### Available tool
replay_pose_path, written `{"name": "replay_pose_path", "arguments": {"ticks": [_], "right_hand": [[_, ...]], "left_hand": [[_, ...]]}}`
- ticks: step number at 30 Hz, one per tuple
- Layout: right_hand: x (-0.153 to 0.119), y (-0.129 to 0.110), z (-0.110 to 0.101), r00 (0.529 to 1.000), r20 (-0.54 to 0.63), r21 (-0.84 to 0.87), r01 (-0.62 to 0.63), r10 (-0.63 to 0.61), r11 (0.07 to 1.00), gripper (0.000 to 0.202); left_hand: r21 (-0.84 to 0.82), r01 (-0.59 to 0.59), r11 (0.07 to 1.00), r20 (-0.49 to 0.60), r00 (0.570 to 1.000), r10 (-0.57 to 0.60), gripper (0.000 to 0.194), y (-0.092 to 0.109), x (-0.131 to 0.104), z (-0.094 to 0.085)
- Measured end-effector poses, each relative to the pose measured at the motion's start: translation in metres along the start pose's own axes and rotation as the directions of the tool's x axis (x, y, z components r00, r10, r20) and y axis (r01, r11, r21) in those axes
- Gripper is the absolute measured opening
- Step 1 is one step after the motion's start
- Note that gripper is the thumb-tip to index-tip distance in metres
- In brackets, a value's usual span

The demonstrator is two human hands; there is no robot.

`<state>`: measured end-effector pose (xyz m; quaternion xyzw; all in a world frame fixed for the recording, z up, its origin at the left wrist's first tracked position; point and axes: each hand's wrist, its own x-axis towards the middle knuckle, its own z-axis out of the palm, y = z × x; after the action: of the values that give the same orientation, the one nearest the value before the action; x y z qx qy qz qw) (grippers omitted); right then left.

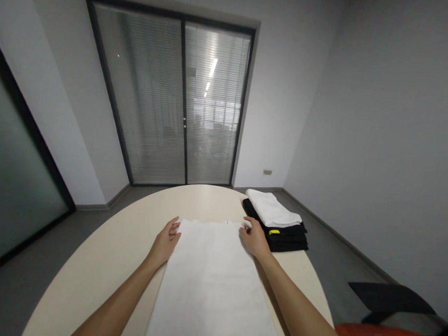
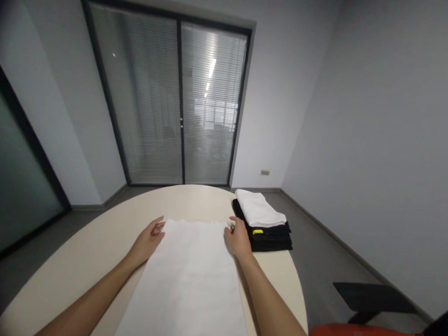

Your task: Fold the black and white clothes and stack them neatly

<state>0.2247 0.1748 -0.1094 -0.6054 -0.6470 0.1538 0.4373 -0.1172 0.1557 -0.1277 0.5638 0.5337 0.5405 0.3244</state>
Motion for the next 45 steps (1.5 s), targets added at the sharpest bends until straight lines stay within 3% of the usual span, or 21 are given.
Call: {"name": "replay_pose_path", "arguments": {"ticks": [5, 9, 12, 14, 16, 17, 18, 20, 23, 26, 29, 32, 35, 38, 41, 45], "right_hand": [[-0.006, -0.004, -0.006, 0.996, 0.054, -0.006, 0.066, -0.065, 0.998, 0.035], [-0.002, -0.009, -0.005, 0.986, 0.003, 0.058, 0.165, -0.165, 0.985, 0.025], [-0.001, -0.013, -0.006, 0.991, 0.030, -0.055, 0.131, -0.129, 0.990, 0.025], [-0.004, -0.020, -0.008, 0.990, 0.055, -0.163, 0.138, -0.130, 0.977, 0.026], [-0.011, -0.031, -0.010, 0.979, 0.075, -0.216, 0.202, -0.190, 0.955, 0.031], [-0.016, -0.038, -0.011, 0.967, 0.112, -0.221, 0.249, -0.229, 0.943, 0.036], [-0.021, -0.043, -0.011, 0.949, 0.180, -0.216, 0.294, -0.258, 0.931, 0.042], [-0.031, -0.052, -0.008, 0.902, 0.366, -0.227, 0.327, -0.231, 0.917, 0.054], [-0.041, -0.058, -0.002, 0.845, 0.532, -0.333, 0.268, -0.055, 0.904, 0.064], [-0.040, -0.059, 0.000, 0.860, 0.511, -0.423, 0.258, -0.006, 0.868, 0.067], [-0.034, -0.059, -0.002, 0.860, 0.508, -0.429, 0.292, -0.039, 0.855, 0.069], [-0.029, -0.056, -0.002, 0.844, 0.536, -0.402, 0.246, 0.009, 0.882, 0.068], [-0.025, -0.051, 0.000, 0.883, 0.469, -0.424, 0.219, 0.006, 0.879, 0.062], [-0.020, -0.045, 0.003, 0.910, 0.413, -0.461, 0.188, 0.022, 0.867, 0.064], [-0.016, -0.040, 0.005, 0.895, 0.441, -0.451, 0.160, 0.063, 0.878, 0.066], [-0.014, -0.034, 0.005, 0.888, 0.455, -0.423, 0.158, 0.059, 0.892, 0.067]], "left_hand": [[0.023, -0.038, 0.999, 0.026, 0.999, 0.038, 0.053, 0.002, -0.001, 0.000], [0.084, -0.072, 0.994, -0.035, 0.997, 0.075, 0.040, 0.007, 0.004, -0.002], [0.158, -0.091, 0.983, -0.093, 0.990, 0.107, 0.037, 0.014, 0.003, -0.006], [0.256, -0.165, 0.953, -0.111, 0.974, 0.199, 0.035, 0.024, -0.003, -0.008], [0.397, -0.297, 0.868, -0.024, 0.942, 0.334, 0.036, 0.034, -0.013, -0.008], [0.456, -0.364, 0.812, 0.076, 0.925, 0.372, 0.038, 0.038, -0.018, -0.007], [0.502, -0.413, 0.760, 0.192, 0.910, 0.367, 0.041, 0.040, -0.023, -0.006], [0.579, -0.428, 0.693, 0.379, 0.895, 0.236, 0.048, 0.041, -0.032, -0.002], [0.725, -0.351, 0.592, 0.429, 0.903, 0.010, 0.058, 0.039, -0.040, 0.004], [0.773, -0.388, 0.502, 0.424, 0.905, 0.048, 0.058, 0.044, -0.042, 0.006], [0.698, -0.522, 0.490, 0.514, 0.842, 0.163, 0.056, 0.053, -0.041, 0.005], [0.688, -0.487, 0.538, 0.560, 0.828, 0.033, 0.058, 0.053, -0.040, 0.005], [0.725, -0.418, 0.547, 0.531, 0.845, -0.057, 0.060, 0.049, -0.039, 0.006], [0.748, -0.409, 0.523, 0.499, 0.866, -0.037, 0.059, 0.050, -0.041, 0.010], [0.761, -0.420, 0.495, 0.486, 0.874, -0.005, 0.059, 0.055, -0.038, 0.015], [0.683, -0.503, 0.530, 0.564, 0.824, 0.055, 0.061, 0.055, -0.020, 0.022]]}}
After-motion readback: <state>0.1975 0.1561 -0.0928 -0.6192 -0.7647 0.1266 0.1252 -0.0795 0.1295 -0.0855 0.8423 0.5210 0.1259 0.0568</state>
